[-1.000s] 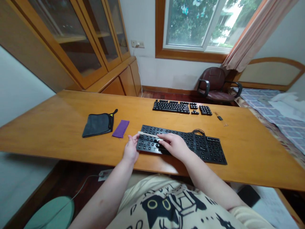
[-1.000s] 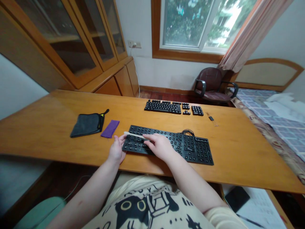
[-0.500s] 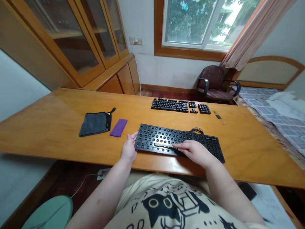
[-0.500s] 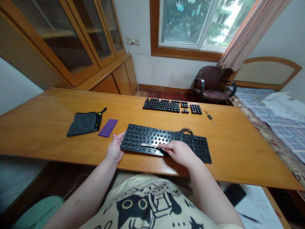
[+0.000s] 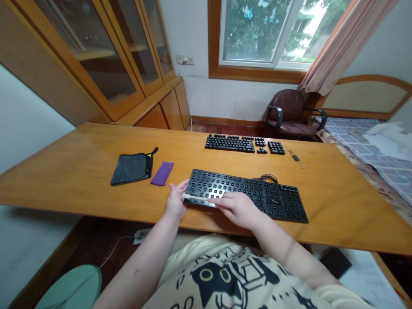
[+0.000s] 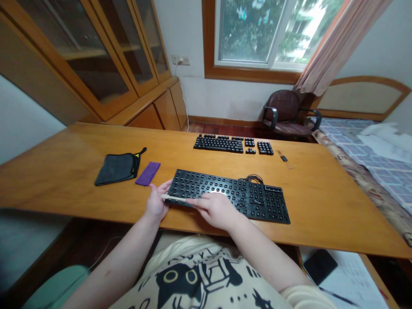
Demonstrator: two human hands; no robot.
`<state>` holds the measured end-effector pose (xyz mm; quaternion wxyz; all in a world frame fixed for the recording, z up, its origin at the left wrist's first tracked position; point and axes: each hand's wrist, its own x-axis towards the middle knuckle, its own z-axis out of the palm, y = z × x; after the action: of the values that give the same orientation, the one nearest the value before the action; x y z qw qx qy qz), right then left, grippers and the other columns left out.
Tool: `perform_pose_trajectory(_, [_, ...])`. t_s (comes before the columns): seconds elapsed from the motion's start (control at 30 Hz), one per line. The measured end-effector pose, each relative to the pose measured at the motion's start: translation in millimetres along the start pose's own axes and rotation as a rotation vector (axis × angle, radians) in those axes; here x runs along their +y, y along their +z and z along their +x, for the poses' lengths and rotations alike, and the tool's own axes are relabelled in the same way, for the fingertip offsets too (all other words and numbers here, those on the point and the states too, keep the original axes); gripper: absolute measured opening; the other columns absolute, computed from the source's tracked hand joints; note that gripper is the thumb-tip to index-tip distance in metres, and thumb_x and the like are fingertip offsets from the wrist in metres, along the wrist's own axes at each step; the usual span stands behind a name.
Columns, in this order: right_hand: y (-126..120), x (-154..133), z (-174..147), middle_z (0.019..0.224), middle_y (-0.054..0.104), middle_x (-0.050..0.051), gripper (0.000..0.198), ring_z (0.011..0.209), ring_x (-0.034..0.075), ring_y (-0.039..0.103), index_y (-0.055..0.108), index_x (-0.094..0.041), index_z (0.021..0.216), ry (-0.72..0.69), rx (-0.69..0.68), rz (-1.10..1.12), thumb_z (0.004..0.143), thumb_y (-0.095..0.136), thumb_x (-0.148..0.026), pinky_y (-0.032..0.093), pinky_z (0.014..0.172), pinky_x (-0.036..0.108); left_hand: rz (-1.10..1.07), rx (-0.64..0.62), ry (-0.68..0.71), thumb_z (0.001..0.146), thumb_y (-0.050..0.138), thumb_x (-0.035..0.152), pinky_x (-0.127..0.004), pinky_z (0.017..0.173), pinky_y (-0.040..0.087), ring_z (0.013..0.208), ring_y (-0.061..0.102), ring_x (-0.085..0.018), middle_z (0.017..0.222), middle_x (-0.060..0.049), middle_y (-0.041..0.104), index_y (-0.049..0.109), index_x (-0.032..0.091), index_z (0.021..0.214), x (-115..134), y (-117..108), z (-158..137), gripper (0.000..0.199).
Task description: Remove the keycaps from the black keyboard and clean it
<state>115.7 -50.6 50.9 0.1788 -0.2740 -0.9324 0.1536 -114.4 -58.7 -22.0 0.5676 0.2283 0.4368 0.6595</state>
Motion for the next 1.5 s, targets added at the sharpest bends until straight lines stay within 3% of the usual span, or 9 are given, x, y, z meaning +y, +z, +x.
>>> perform_pose_trajectory(0.17, [-16.8, 27.7, -32.9, 0.064, 0.058, 0.001, 0.030, 0.058, 0.012, 0.052, 0.065, -0.027, 0.111, -0.011, 0.088, 0.046, 0.090, 0.044, -0.024, 0.037, 0.056, 0.024, 0.024, 0.066, -0.029, 0.084, 0.023, 0.067, -0.040, 0.088, 0.047, 0.108, 0.059, -0.027, 0.104, -0.017, 0.068, 0.063, 0.011, 0.100, 2.7, 3.7, -1.4, 0.071])
perform_pose_trajectory(0.3, [-12.8, 29.0, -48.3, 0.061, 0.057, 0.001, 0.029, 0.056, 0.012, 0.051, 0.066, -0.027, 0.109, 0.020, 0.073, 0.005, 0.089, 0.045, -0.024, 0.035, 0.055, 0.024, 0.042, 0.116, 0.006, 0.085, 0.027, 0.065, -0.039, 0.089, 0.047, 0.107, 0.059, -0.026, 0.103, -0.015, 0.068, 0.064, 0.012, 0.099, 0.4, 4.8, -0.9, 0.066])
perform_pose_trajectory(0.63, [18.4, -5.9, -20.4, 0.068, 0.063, 0.002, 0.032, 0.057, 0.012, 0.053, 0.062, -0.029, 0.116, 0.069, 0.019, -0.072, 0.089, 0.044, -0.026, 0.035, 0.055, 0.023, 0.063, 0.114, 0.048, 0.081, 0.028, 0.070, -0.038, 0.088, 0.047, 0.106, 0.060, -0.027, 0.102, -0.017, 0.068, 0.063, 0.010, 0.100, -1.5, 3.0, -2.8, 0.072])
perform_pose_trajectory(0.73, [23.0, -15.3, -14.3, 0.072, 0.065, 0.002, 0.035, 0.060, 0.013, 0.055, 0.059, -0.028, 0.120, 0.020, 0.005, -0.031, 0.090, 0.042, -0.026, 0.038, 0.057, 0.024, 0.029, 0.100, 0.019, 0.082, 0.024, 0.070, -0.039, 0.088, 0.047, 0.108, 0.059, -0.028, 0.102, -0.017, 0.069, 0.063, 0.011, 0.100, 0.9, 3.5, -2.8, 0.073])
perform_pose_trajectory(0.87, [18.0, -10.6, -18.6, 0.071, 0.066, 0.000, 0.033, 0.061, 0.013, 0.057, 0.060, -0.028, 0.118, -0.100, -0.051, 0.113, 0.089, 0.043, -0.024, 0.042, 0.060, 0.025, -0.001, 0.117, -0.032, 0.084, 0.019, 0.068, -0.039, 0.086, 0.048, 0.106, 0.060, -0.027, 0.098, -0.016, 0.069, 0.064, 0.011, 0.098, 2.8, 3.7, -1.3, 0.074])
perform_pose_trajectory(1.0, [10.1, 0.2, -27.8, 0.071, 0.066, 0.002, 0.033, 0.060, 0.012, 0.057, 0.061, -0.025, 0.117, -0.019, 0.022, 0.100, 0.089, 0.044, -0.021, 0.042, 0.060, 0.024, 0.013, 0.118, -0.014, 0.084, 0.022, 0.068, -0.037, 0.084, 0.049, 0.102, 0.062, -0.026, 0.098, -0.016, 0.069, 0.063, 0.011, 0.099, 2.2, 4.6, -0.9, 0.072])
perform_pose_trajectory(1.17, [3.8, 3.4, -32.7, 0.077, 0.070, 0.003, 0.029, 0.065, 0.012, 0.061, 0.064, -0.024, 0.111, -0.039, -0.020, 0.241, 0.089, 0.046, -0.021, 0.045, 0.063, 0.023, 0.028, 0.122, 0.001, 0.083, 0.026, 0.068, -0.037, 0.083, 0.049, 0.099, 0.063, -0.026, 0.097, -0.015, 0.070, 0.062, 0.011, 0.099, 0.6, 4.3, -1.1, 0.070])
perform_pose_trajectory(1.33, [3.1, 5.2, -32.4, 0.083, 0.072, 0.004, 0.030, 0.070, 0.014, 0.064, 0.063, -0.024, 0.113, 0.043, 0.017, 0.251, 0.089, 0.047, -0.021, 0.047, 0.066, 0.026, 0.028, 0.136, 0.005, 0.082, 0.032, 0.068, -0.037, 0.083, 0.049, 0.099, 0.063, -0.026, 0.096, -0.014, 0.070, 0.063, 0.011, 0.098, 0.2, 3.1, -0.7, 0.067])
perform_pose_trajectory(1.5, [3.2, 3.0, -33.6, 0.089, 0.072, 0.004, 0.029, 0.076, 0.014, 0.065, 0.064, -0.025, 0.112, 0.070, -0.002, 0.329, 0.089, 0.047, -0.022, 0.049, 0.070, 0.026, 0.067, 0.146, 0.055, 0.077, 0.053, 0.057, -0.036, 0.085, 0.048, 0.098, 0.063, -0.024, 0.094, -0.011, 0.070, 0.065, 0.012, 0.096, -1.1, 2.8, -1.5, 0.050])
